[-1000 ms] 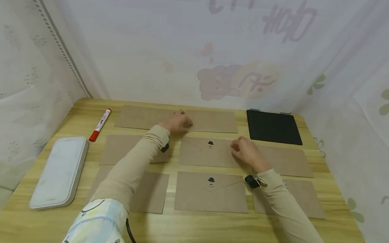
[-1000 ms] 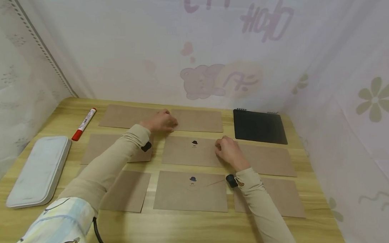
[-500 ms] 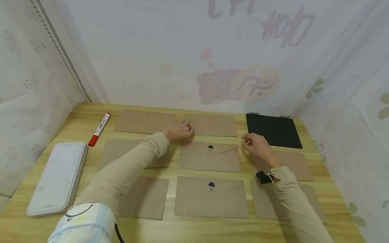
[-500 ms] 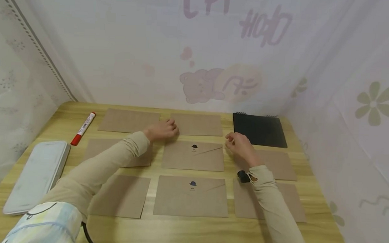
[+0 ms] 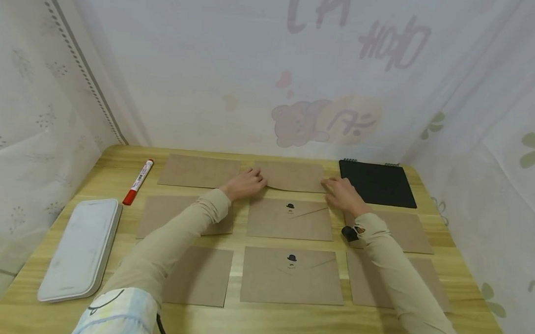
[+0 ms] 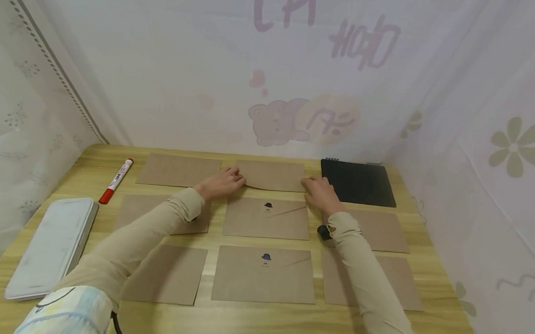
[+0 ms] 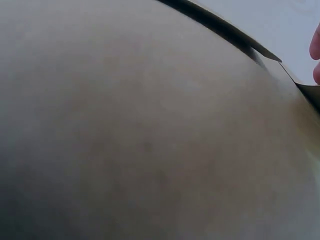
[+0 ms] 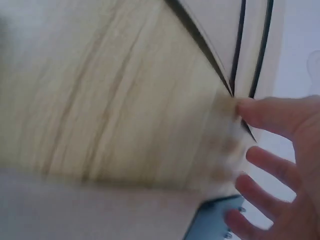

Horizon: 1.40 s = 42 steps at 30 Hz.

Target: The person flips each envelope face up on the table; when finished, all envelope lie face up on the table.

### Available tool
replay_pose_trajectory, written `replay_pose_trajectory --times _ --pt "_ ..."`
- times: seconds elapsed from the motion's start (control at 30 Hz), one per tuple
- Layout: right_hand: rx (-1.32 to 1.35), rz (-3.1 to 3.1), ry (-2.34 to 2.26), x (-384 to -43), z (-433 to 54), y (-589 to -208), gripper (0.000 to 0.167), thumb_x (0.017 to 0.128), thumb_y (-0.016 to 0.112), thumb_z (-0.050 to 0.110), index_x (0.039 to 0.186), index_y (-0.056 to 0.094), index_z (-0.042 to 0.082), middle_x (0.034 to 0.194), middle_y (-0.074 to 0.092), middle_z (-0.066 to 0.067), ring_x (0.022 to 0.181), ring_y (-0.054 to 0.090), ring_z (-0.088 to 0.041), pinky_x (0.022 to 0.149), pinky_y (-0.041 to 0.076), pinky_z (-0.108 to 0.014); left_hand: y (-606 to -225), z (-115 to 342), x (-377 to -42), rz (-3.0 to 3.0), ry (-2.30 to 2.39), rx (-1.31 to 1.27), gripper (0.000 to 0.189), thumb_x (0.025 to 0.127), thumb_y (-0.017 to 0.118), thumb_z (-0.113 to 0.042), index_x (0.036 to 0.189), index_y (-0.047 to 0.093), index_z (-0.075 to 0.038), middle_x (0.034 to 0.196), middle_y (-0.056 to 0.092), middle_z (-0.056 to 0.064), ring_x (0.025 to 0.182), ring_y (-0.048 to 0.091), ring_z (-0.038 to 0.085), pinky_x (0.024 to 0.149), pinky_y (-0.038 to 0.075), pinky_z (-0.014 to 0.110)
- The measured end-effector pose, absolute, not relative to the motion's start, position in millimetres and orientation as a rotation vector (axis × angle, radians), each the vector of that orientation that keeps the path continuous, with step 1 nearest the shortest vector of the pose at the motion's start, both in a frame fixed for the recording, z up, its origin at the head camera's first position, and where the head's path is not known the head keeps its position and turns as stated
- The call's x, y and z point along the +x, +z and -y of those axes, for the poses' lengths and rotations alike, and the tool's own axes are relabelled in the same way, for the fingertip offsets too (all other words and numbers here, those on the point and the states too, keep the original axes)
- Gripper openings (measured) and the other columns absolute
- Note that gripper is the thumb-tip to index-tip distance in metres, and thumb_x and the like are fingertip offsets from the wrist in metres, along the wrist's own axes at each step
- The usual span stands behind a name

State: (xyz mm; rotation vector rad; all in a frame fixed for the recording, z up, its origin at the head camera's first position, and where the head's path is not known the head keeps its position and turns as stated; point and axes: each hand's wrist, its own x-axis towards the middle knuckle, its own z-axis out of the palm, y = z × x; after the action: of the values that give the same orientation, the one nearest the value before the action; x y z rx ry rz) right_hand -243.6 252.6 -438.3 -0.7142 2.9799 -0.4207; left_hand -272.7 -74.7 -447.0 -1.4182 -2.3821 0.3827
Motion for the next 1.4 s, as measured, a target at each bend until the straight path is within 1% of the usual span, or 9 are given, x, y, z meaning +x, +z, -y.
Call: replay_pose_trajectory --times 0.1,0.3,0.47,0.6,0.83,1.03,1.17,1.23,1.4 --pt "-0.630 -2.980 -0.445 -246.1 -250.5 -439.6 0.038 0.088 0.062 0.011 0.124 0.057 0.000 0.126 0.049 -0.026 0.114 0.038 -0.049 0.089 0.034 -0.061 -448.1 74.4 -275.0 2.440 0.314 -1.434 0.010 0.088 0.057 0.004 0.097 0.060 0.000 0.091 0.067 0.010 0.086 0.049 0.025 0.077 0.044 0.036" --pt "-0.665 -2.954 -0.535 -250.7 -248.7 -440.8 0.038 0.087 0.065 0.012 0.122 0.058 -0.001 0.122 0.052 -0.025 0.114 0.044 -0.043 0.100 0.027 -0.056 -446.9 78.7 -277.9 2.523 0.140 -1.433 0.015 0.085 0.057 0.011 0.098 0.057 0.003 0.092 0.067 0.013 0.090 0.052 0.028 0.077 0.046 0.034" --pt "-0.796 -3.003 -0.550 -252.9 -249.0 -443.7 0.030 0.090 0.060 0.009 0.117 0.061 -0.004 0.117 0.056 -0.025 0.109 0.049 -0.041 0.095 0.034 -0.053 -447.3 82.4 -281.1 2.546 -0.064 -1.415 0.018 0.084 0.056 0.013 0.100 0.056 0.004 0.092 0.066 0.016 0.094 0.052 0.031 0.080 0.046 0.036" --pt "-0.904 -3.056 -0.576 -254.9 -247.7 -442.9 0.024 0.094 0.054 0.008 0.112 0.063 -0.004 0.116 0.056 -0.024 0.108 0.050 -0.039 0.094 0.036 -0.050 -445.4 85.6 -281.2 2.632 -0.189 -1.359 0.027 0.082 0.062 0.011 0.107 0.058 0.004 0.095 0.065 0.017 0.096 0.052 0.031 0.083 0.046 0.037" --pt "-0.877 -3.052 -0.575 -255.8 -247.5 -431.0 0.022 0.095 0.051 0.007 0.111 0.063 -0.003 0.120 0.054 -0.023 0.108 0.051 -0.037 0.091 0.040 -0.049 -439.2 89.4 -282.1 2.699 -0.273 -1.289 0.037 0.078 0.065 0.012 0.113 0.059 0.001 0.098 0.066 0.015 0.099 0.053 0.032 0.084 0.045 0.038" --pt "-0.852 -3.028 -0.597 -254.4 -248.1 -423.1 0.021 0.095 0.052 0.009 0.110 0.064 -0.002 0.115 0.058 -0.020 0.106 0.053 -0.035 0.089 0.042 -0.048 -435.3 91.8 -284.1 2.729 -0.333 -1.271 0.045 0.071 0.072 0.010 0.112 0.058 0.000 0.097 0.064 0.016 0.097 0.052 0.033 0.083 0.045 0.040" --pt "-0.777 -3.046 -0.706 -253.4 -247.0 -421.7 0.025 0.096 0.051 0.011 0.113 0.062 -0.003 0.110 0.061 -0.020 0.099 0.058 -0.032 0.083 0.046 -0.045 -433.9 93.0 -284.8 2.728 -0.385 -1.247 0.042 0.074 0.066 0.012 0.113 0.057 0.001 0.098 0.063 0.018 0.098 0.053 0.034 0.082 0.046 0.041" --pt "-0.760 -3.069 -0.776 -253.3 -246.2 -423.5 0.025 0.097 0.049 0.011 0.114 0.061 -0.003 0.103 0.063 -0.020 0.087 0.060 -0.032 0.075 0.048 -0.044 -434.0 93.2 -285.1 2.719 -0.422 -1.226 0.040 0.076 0.061 0.013 0.114 0.057 0.002 0.098 0.063 0.019 0.097 0.053 0.035 0.081 0.047 0.042" --pt "-0.816 -3.227 -0.977 -255.7 -242.4 -430.9 0.012 0.095 0.050 0.006 0.104 0.054 -0.002 0.084 0.064 -0.019 0.065 0.062 -0.028 0.055 0.048 -0.039 -434.5 93.1 -286.8 2.709 -0.494 -1.167 0.038 0.080 0.058 0.012 0.117 0.057 0.002 0.101 0.062 0.018 0.099 0.053 0.033 0.082 0.046 0.041"
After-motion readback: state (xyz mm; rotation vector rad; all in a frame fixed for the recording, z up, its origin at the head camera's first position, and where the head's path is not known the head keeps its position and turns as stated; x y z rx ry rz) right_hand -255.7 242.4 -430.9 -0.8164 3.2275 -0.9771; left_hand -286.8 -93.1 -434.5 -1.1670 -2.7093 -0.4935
